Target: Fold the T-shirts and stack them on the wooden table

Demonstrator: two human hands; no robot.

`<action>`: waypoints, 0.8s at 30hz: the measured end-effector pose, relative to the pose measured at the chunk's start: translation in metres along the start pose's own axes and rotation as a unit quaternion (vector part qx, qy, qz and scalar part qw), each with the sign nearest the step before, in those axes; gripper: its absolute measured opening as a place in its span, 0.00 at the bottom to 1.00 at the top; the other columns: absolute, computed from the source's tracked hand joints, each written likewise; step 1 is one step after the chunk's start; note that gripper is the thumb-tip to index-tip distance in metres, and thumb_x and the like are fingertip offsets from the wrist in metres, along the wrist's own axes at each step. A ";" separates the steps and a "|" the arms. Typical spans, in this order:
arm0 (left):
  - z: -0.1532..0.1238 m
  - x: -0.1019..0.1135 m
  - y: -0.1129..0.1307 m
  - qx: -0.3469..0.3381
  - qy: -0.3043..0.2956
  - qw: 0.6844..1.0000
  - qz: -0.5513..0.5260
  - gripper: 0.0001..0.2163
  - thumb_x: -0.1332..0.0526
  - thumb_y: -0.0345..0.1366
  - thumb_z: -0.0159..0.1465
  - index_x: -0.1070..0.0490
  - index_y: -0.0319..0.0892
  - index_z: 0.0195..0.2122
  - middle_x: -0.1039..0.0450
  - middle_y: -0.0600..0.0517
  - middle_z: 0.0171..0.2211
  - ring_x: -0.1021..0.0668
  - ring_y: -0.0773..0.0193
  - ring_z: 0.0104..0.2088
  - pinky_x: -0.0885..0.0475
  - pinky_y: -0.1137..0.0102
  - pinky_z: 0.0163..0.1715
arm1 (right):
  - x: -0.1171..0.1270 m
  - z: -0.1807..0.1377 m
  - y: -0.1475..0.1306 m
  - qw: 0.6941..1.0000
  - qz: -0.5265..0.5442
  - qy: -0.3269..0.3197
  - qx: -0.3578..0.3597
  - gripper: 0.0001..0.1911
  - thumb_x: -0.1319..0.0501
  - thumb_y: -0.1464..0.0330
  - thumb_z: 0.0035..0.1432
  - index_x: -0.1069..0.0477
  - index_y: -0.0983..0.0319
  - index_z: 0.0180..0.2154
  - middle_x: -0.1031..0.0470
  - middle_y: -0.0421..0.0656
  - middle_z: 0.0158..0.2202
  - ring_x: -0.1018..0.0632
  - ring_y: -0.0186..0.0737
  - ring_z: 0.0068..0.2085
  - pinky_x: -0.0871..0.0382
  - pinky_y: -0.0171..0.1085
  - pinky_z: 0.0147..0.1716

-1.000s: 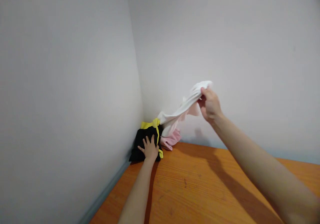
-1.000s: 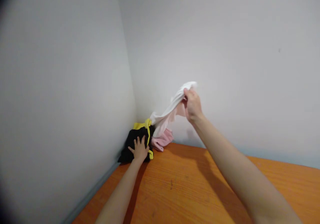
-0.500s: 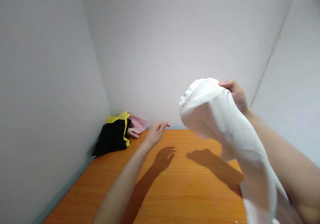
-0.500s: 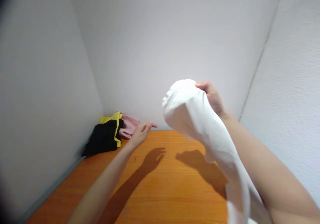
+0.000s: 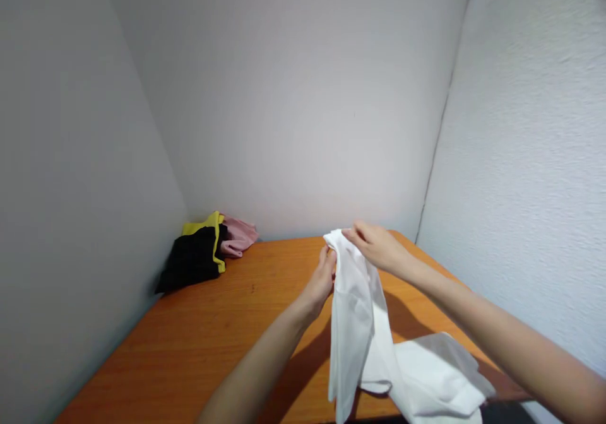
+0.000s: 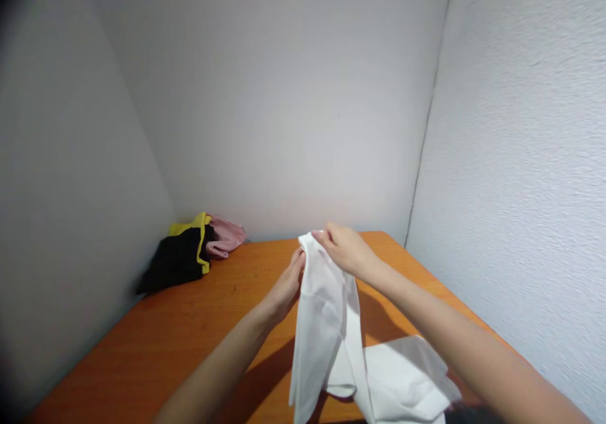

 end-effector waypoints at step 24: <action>-0.073 0.039 -0.016 -0.065 0.104 0.992 0.007 0.15 0.36 0.48 0.60 0.29 0.40 0.38 0.27 0.51 0.35 0.26 0.63 0.35 0.32 0.72 0.37 | -0.031 -0.107 0.048 0.801 0.562 -0.018 -0.208 0.15 0.34 0.59 0.50 0.33 0.62 0.31 0.31 0.39 0.31 0.29 0.34 0.34 0.33 0.31 0.34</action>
Point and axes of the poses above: each hand's wrist, its own z-axis towards the middle knuckle, its own x-axis out of the back of the hand, y = z × x, the point moved 10 cm from there along z, towards the middle knuckle
